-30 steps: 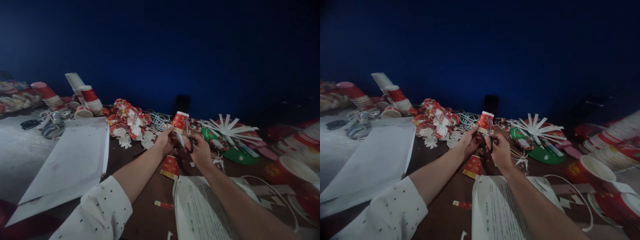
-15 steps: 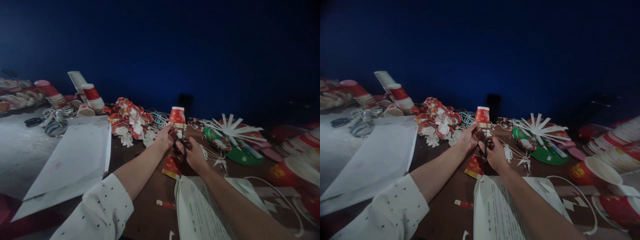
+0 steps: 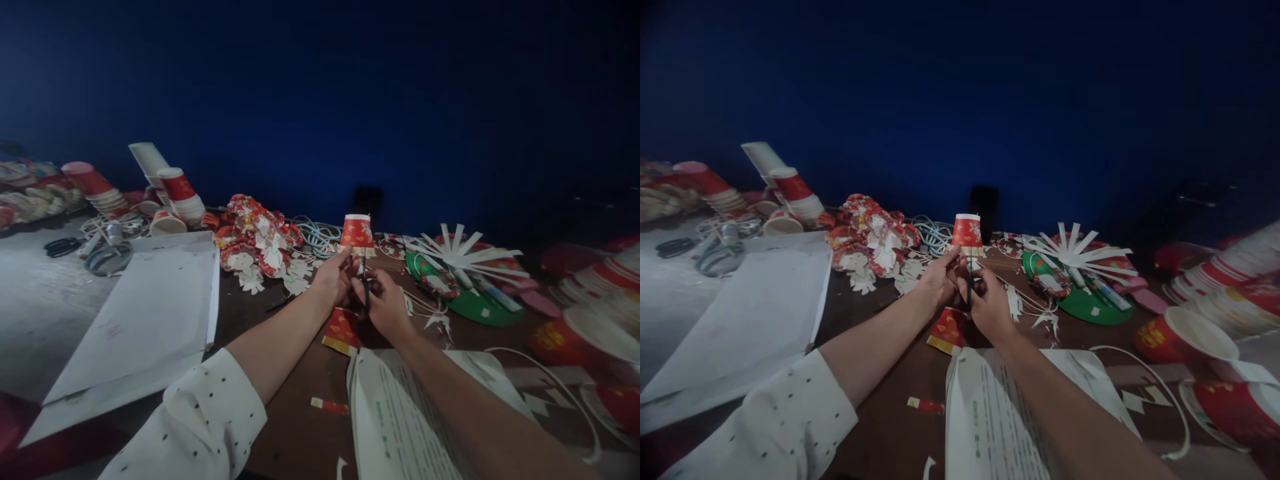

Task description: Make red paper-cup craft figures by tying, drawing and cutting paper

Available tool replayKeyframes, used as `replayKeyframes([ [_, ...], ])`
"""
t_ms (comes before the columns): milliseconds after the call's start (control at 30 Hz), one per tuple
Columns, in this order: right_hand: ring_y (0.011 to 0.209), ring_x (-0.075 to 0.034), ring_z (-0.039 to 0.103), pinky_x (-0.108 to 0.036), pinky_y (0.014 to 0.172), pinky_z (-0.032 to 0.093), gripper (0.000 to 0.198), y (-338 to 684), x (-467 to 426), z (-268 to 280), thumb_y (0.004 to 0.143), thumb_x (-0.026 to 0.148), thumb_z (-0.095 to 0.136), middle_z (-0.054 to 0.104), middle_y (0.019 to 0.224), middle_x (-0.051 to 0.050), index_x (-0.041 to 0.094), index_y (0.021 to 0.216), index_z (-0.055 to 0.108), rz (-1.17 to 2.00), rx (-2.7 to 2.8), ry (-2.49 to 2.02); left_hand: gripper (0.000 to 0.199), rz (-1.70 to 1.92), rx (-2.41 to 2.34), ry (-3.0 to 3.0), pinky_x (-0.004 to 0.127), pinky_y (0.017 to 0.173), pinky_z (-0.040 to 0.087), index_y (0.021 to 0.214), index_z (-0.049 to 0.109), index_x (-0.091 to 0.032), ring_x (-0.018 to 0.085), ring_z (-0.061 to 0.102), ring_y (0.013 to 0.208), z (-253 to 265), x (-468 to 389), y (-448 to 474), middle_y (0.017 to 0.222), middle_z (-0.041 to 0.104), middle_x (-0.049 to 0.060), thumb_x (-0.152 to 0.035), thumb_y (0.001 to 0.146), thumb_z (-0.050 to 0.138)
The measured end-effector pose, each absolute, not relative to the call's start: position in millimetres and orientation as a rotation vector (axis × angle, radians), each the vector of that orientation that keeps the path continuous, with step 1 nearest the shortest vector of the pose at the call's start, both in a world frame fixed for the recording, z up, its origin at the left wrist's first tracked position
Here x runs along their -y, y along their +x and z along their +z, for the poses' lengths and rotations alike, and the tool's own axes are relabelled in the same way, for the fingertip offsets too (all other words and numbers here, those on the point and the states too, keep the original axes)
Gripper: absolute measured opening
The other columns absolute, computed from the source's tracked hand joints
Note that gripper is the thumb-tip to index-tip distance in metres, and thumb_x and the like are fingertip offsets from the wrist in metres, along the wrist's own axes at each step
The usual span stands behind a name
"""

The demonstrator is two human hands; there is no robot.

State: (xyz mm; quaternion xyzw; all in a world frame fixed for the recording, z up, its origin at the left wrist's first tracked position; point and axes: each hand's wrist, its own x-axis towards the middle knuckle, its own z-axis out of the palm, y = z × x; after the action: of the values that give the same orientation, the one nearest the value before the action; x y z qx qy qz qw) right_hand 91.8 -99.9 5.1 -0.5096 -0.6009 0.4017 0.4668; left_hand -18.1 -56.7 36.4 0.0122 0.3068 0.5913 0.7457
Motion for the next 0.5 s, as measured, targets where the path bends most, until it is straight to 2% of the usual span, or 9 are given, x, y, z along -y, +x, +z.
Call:
replayKeyframes([
  [233, 0.048, -0.013, 0.053, -0.023, 0.045, 0.039, 0.027, 91.6, 103.8, 8.6, 0.076, 0.047, 0.063, 0.060, 0.056, 0.003, 0.022, 0.083, 0.057, 0.808, 1.544, -1.304, 0.016, 1.294, -0.620, 0.046, 0.012, 0.045, 0.046, 0.070, 0.057, -0.009, 0.005, 0.056, 0.047, 33.3, 56.3, -19.6, 0.060, 0.059, 0.002, -0.013, 0.085, 0.058],
  [367, 0.048, -0.014, 0.054, -0.023, 0.046, 0.041, 0.028, 90.3, 104.0, 7.6, 0.075, 0.048, 0.064, 0.061, 0.057, 0.002, 0.022, 0.086, 0.059, 0.842, 1.515, -1.296, 0.015, 1.275, -0.621, 0.056, 0.013, 0.043, 0.045, 0.069, 0.056, -0.011, 0.005, 0.054, 0.044, 27.2, 53.7, -18.6, 0.057, 0.058, 0.001, -0.015, 0.083, 0.060],
  [500, 0.053, -0.015, 0.057, -0.024, 0.048, 0.043, 0.031, 90.0, 101.2, 9.8, 0.074, 0.047, 0.065, 0.063, 0.060, 0.001, 0.020, 0.088, 0.060, 0.853, 1.471, -1.279, 0.026, 1.211, -0.652, 0.119, 0.017, 0.040, 0.042, 0.060, 0.052, -0.013, 0.007, 0.047, 0.035, 23.8, 56.0, -15.7, 0.046, 0.052, -0.002, -0.023, 0.081, 0.064],
])
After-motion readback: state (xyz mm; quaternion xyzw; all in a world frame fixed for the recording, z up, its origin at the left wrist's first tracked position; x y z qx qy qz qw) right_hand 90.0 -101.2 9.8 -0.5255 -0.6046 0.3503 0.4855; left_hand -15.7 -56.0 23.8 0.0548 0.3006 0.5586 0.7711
